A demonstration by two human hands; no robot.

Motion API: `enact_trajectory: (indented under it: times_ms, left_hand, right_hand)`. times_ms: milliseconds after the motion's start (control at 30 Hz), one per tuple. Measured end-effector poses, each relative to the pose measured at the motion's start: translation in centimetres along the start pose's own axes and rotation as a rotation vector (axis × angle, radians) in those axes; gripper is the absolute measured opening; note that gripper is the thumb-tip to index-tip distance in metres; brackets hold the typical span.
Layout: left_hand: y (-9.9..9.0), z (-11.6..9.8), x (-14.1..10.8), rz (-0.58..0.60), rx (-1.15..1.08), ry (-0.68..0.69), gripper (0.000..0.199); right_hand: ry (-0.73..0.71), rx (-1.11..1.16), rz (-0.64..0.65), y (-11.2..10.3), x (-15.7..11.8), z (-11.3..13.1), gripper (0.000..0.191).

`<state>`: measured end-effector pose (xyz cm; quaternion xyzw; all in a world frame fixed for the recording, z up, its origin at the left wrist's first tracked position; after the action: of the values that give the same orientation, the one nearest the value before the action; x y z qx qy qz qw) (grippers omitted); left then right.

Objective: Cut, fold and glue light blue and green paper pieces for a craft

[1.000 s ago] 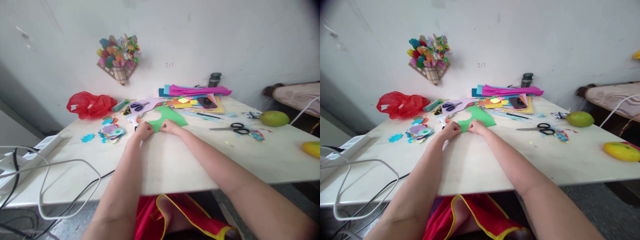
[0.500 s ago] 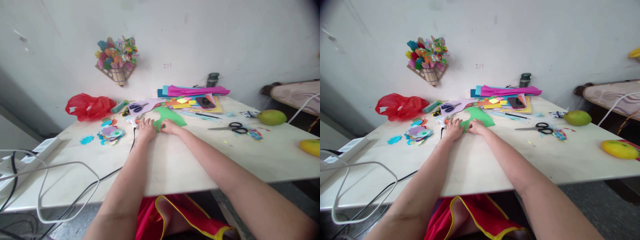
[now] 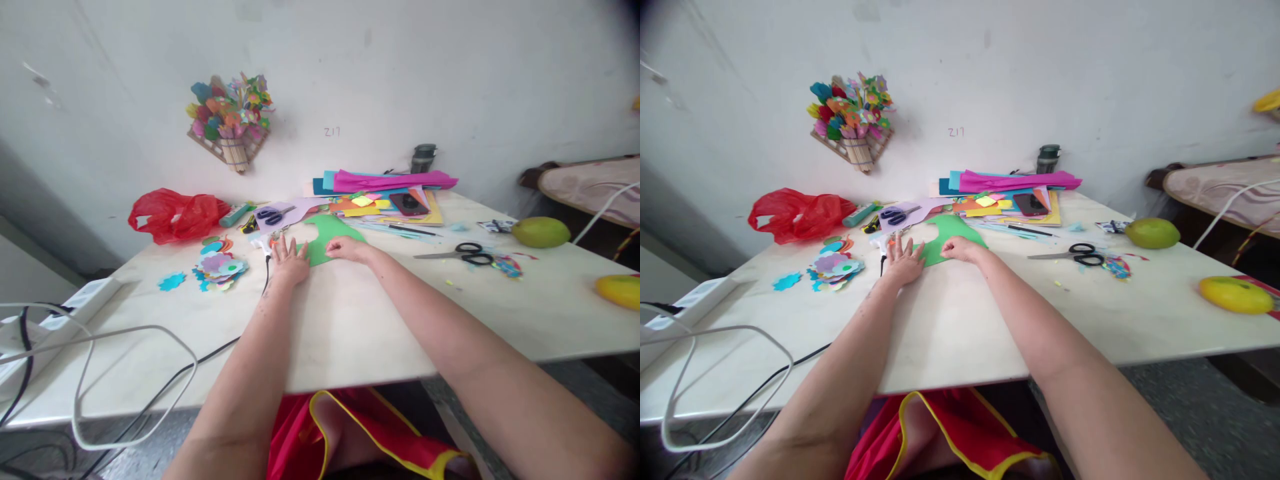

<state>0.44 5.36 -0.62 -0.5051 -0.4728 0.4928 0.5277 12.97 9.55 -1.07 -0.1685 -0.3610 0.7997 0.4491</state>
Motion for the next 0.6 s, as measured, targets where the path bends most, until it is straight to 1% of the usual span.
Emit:
enact_trajectory:
  times_ms: [133, 267, 333, 400, 467, 533, 600]
  left_hand:
    - [-0.4, -0.1, -0.2, -0.002, 0.015, 0.006, 0.054]
    - [-0.5, -0.1, -0.3, -0.003, 0.011, 0.013, 0.053]
    - [-0.5, 0.0, -0.3, -0.009, 0.009, 0.012, 0.053]
    - [-0.5, -0.1, -0.3, -0.035, 0.016, 0.018, 0.053]
    - [-0.8, -0.5, -0.5, -0.1, 0.029, 0.049, 0.051]
    - [-1.2, -1.4, -0.7, -0.191, 0.034, 0.107, 0.051]
    - [-1.3, -2.4, -0.8, -0.242, 0.024, 0.168, 0.052]
  right_hand:
    - [-0.049, -0.089, 0.015, 0.1, -0.1, 0.6, 0.007]
    - [-0.029, -0.255, -0.034, 0.0, -0.2, 1.2, 0.01]
    - [0.026, -0.377, -0.087, -0.5, -0.4, 1.1, 0.019]
    - [0.096, -0.47, -0.119, -1.0, -0.7, 0.8, 0.033]
    - [0.143, -0.509, -0.095, -1.0, -0.9, 0.6, 0.046]
    - [0.167, -0.515, -0.044, -0.8, -1.0, 0.4, 0.056]
    - [0.186, -0.5, -0.001, -0.4, -1.0, 0.1, 0.065]
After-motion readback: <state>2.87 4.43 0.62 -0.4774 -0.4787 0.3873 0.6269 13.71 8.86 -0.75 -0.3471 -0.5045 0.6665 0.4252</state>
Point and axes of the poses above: each hand's wrist, its own x-axis towards the middle knuckle, its own y-axis out of the palm, z = x × y, the point moved 9 cm from there along x, towards the middle knuckle, and after that the axes turned 6 degrees about z, right-handed, at the moved point
